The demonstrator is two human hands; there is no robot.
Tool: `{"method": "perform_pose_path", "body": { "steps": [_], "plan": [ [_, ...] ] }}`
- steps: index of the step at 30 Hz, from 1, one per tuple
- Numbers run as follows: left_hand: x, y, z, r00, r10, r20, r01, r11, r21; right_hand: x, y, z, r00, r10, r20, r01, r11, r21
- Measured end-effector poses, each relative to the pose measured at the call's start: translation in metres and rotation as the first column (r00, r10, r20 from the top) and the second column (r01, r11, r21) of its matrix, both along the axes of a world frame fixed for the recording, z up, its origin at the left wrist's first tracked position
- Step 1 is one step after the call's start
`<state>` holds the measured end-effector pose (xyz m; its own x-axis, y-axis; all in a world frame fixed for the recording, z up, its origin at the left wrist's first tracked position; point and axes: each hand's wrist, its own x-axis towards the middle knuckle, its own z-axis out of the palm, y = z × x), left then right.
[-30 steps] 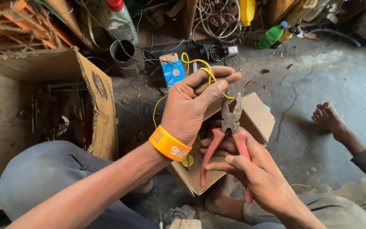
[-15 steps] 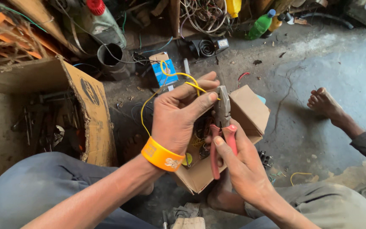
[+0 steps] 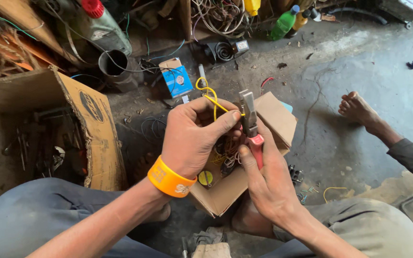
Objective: The person sits on the floor and sorts through electrical wires from a cardboard box. They untangle and coil a blue wire by hand, then use pliers to cut and trim yellow and other wires, placing the coiled wires back into the box.
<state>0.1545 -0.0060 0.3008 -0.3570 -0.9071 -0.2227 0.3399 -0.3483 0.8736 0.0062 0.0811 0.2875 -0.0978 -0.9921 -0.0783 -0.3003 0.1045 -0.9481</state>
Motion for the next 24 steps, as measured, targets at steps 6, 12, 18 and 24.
{"method": "perform_pose_path", "body": {
  "steps": [6,12,18,24],
  "plan": [
    [0.003,-0.002,0.002,0.998,-0.048,-0.027,0.05,0.997,0.054,-0.004,0.0,0.005,0.993,0.001,-0.117,0.002,1.0,0.027],
    [0.001,0.003,0.008,0.979,0.028,0.204,0.024,0.969,-0.246,-0.006,0.0,0.006,0.995,0.037,-0.095,-0.03,0.997,0.071],
    [0.005,0.005,0.014,0.868,0.189,0.46,0.125,0.813,-0.569,-0.01,-0.004,0.01,0.972,0.009,0.236,-0.086,0.944,0.319],
    [0.005,0.005,0.011,0.841,0.35,0.412,0.204,0.5,-0.842,-0.011,-0.002,0.016,0.941,0.0,0.339,-0.104,0.952,0.286]
  ]
}}
